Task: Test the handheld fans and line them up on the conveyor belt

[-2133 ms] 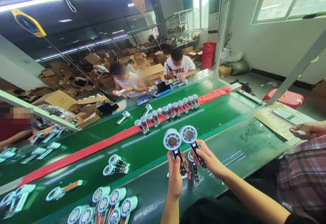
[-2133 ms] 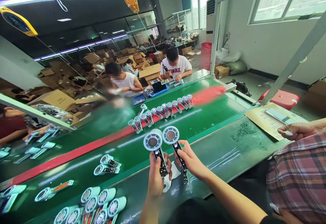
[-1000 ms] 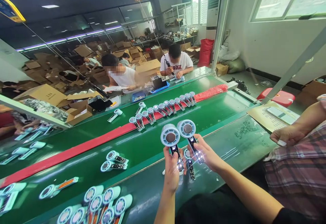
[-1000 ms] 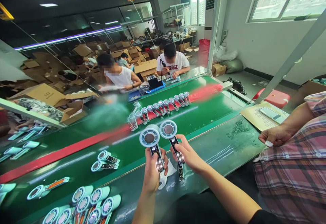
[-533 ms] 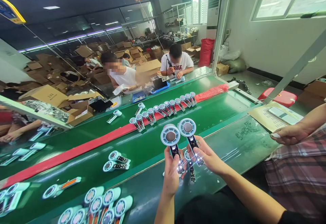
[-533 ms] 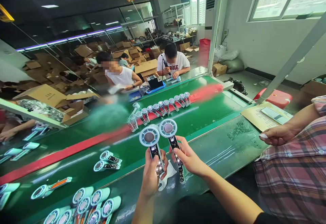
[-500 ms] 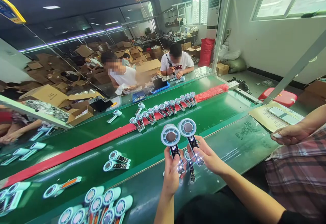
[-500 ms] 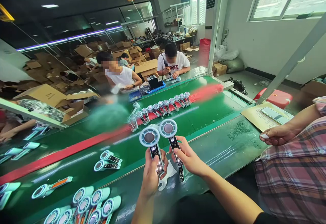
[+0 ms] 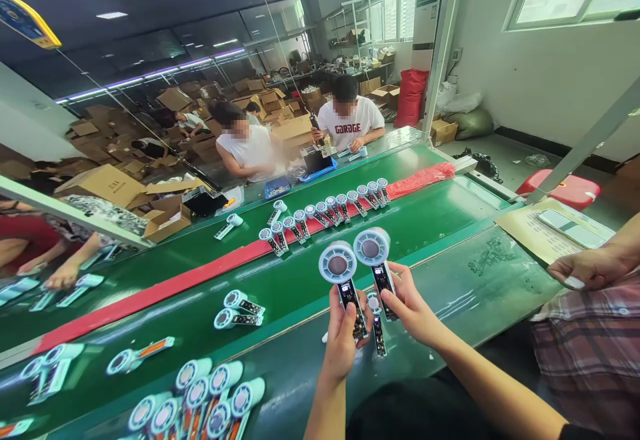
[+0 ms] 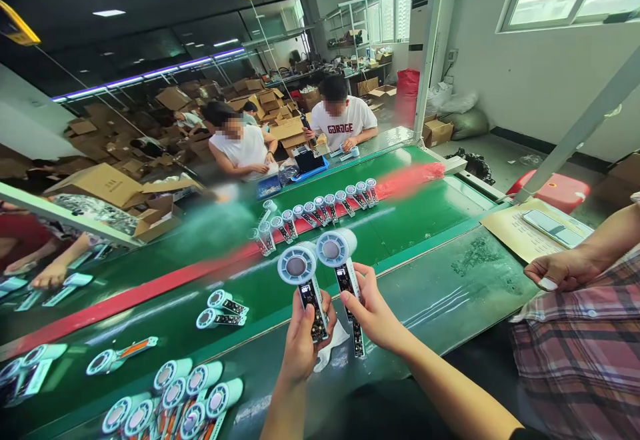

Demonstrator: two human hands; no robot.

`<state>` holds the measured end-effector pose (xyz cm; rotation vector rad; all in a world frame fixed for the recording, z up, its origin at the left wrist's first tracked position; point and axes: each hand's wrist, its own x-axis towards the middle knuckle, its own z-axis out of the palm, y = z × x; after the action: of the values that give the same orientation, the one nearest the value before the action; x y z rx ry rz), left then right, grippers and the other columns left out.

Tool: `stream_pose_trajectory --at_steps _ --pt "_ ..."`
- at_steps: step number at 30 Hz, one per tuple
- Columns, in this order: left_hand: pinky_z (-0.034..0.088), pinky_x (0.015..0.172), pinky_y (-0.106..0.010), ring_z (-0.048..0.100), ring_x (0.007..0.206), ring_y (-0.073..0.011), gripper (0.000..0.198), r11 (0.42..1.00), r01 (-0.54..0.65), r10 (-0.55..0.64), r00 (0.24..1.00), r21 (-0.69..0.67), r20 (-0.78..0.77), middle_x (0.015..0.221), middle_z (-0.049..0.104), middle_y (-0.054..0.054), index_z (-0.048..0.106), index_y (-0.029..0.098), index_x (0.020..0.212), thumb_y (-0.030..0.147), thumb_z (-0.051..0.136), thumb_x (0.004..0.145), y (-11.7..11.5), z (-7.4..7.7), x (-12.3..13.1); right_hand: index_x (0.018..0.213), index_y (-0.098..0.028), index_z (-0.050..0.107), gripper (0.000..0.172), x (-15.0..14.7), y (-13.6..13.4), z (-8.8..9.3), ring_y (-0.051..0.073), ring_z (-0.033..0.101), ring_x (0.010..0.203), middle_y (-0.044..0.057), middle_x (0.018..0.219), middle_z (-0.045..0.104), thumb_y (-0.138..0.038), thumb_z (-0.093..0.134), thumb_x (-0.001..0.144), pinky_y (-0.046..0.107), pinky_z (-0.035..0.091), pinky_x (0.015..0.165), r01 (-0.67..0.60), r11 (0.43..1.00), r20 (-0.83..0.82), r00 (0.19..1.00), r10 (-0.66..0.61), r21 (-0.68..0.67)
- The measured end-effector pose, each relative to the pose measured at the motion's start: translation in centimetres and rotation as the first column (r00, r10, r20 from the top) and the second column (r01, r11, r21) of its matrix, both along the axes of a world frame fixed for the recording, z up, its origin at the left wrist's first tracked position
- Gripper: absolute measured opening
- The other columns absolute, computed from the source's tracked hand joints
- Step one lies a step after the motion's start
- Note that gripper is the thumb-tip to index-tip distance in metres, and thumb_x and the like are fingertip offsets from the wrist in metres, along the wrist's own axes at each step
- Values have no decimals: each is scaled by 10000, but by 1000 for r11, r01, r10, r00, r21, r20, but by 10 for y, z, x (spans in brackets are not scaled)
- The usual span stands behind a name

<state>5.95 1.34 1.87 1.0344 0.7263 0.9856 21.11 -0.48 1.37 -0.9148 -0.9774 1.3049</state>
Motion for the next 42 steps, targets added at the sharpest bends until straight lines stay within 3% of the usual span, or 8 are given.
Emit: stream_pose_trajectory --at_steps 7,11,18,25,28,32,38,42 --pt "310 378 -127 467 576 -62 272 998 -27 31 996 -51 87 856 495 11 419 255 1054 505 447 950 4 9 6 1204 -284 411 460 1 9 7 130 529 716 -13 915 601 -590 550 889 269 416 674 -121 977 -316 947 60 -177" --pt "334 375 -144 515 604 -87 284 988 -79 94 990 -134 108 866 527 3 412 254 1066 489 497 931 8 20 15 1140 -278 442 439 2 19 14 122 530 669 -26 870 604 -553 624 850 251 426 609 -149 972 -421 905 60 -182" --pt "363 376 -153 534 606 -97 292 976 -123 146 982 -181 118 857 565 8 429 261 1050 485 551 908 21 35 23 1164 -279 442 437 3 36 26 129 535 669 -25 861 604 -530 620 853 268 470 599 -176 970 -447 890 85 -166" --pt "377 372 -156 550 617 -106 372 956 -190 218 970 -224 109 878 573 5 461 286 1131 515 598 872 47 33 19 1167 -284 451 448 -5 68 28 143 533 689 0 944 612 -571 581 847 296 488 626 -200 961 -388 914 114 -189" --pt "453 446 -170 571 660 -108 420 929 -263 296 950 -262 96 870 577 17 475 311 1187 513 630 853 65 24 14 1177 -280 475 427 -10 92 19 133 533 678 10 981 620 -558 574 868 290 478 634 -218 958 -402 907 127 -188" --pt "571 676 -252 609 852 -136 321 860 -392 436 897 -327 74 919 612 2 575 265 1067 496 638 854 102 -2 -11 1094 -226 570 331 -23 140 -4 103 527 648 35 984 642 -489 596 895 258 443 614 -272 947 -509 847 152 -171" --pt "580 869 -448 623 949 -183 209 678 -608 660 751 -413 -21 1076 655 -68 659 199 1009 368 606 898 182 -54 -103 1060 -215 645 305 -75 226 -63 137 622 781 44 1048 659 -403 706 828 264 504 625 -380 866 -573 808 138 -327" --pt "591 850 -417 649 896 -169 123 560 -705 726 671 -434 -153 1016 666 -73 670 178 955 226 563 920 233 -88 -152 995 -182 668 247 -105 280 -105 158 660 805 70 1039 675 -373 673 837 282 537 651 -315 848 -552 833 33 -425"
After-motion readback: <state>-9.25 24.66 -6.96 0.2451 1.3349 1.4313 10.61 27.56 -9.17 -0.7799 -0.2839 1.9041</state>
